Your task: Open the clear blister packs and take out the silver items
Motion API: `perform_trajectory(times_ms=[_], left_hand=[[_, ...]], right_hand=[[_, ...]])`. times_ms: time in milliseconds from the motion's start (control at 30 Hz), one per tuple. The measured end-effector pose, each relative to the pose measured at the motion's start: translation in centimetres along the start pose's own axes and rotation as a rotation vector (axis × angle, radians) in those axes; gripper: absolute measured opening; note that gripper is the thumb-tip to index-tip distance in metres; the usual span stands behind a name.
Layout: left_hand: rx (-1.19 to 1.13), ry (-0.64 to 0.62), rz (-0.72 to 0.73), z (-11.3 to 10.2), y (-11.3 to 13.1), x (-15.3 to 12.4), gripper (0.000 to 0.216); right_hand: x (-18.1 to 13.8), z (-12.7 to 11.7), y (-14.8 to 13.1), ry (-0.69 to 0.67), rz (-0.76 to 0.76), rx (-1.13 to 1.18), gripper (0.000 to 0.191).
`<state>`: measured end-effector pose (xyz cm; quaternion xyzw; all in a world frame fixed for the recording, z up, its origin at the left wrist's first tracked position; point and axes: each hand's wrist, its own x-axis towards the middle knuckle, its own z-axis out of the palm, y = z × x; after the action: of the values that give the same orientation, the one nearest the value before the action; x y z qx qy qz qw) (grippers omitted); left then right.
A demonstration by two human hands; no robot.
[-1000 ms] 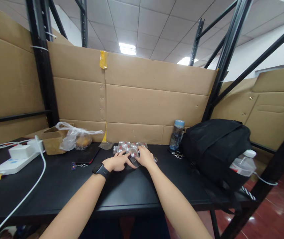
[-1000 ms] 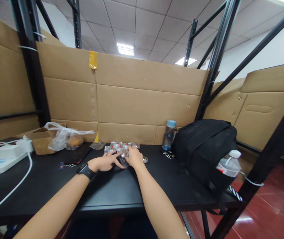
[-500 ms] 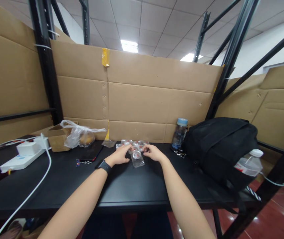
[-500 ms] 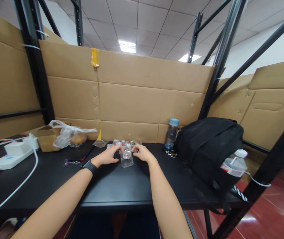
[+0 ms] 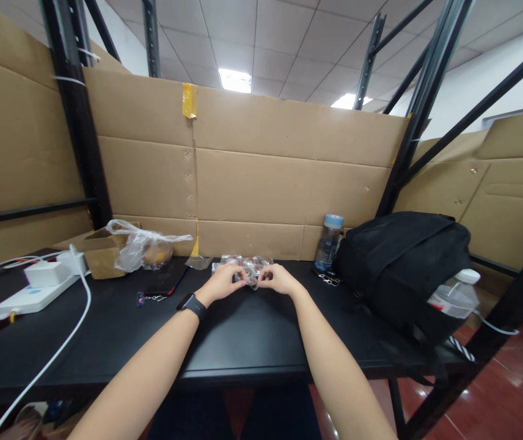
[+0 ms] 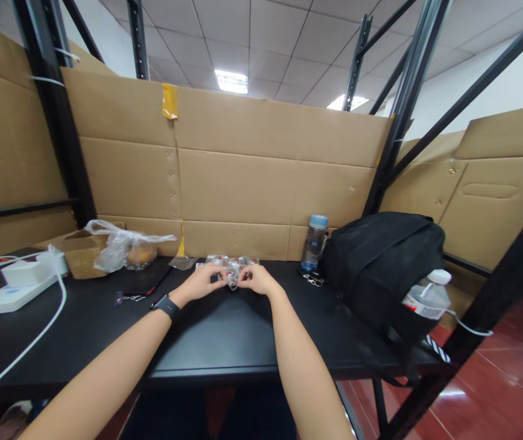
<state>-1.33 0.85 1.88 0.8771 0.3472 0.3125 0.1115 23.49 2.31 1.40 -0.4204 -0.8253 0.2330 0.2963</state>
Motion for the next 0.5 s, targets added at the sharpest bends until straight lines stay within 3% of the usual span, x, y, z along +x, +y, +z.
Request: perform_trajectory(times_ms=[133,267,500], left_hand=[[-0.037,0.124,-0.053,-0.7,0.3,0.0,0.015],[-0.067,0.117,-0.084,-0.7,0.0,-0.1,0.017],[-0.134,0.041,-0.203,-0.3,-0.9,0.0,0.015]], right_hand=[[0.1,-0.2,-0.3,0.084,-0.007,0.152,0.017],[0.2,0.0,-0.3,0.050,0.021,0.302,0.025],[0.1,-0.1,0.4,0.024,0.069,0.300,0.028]])
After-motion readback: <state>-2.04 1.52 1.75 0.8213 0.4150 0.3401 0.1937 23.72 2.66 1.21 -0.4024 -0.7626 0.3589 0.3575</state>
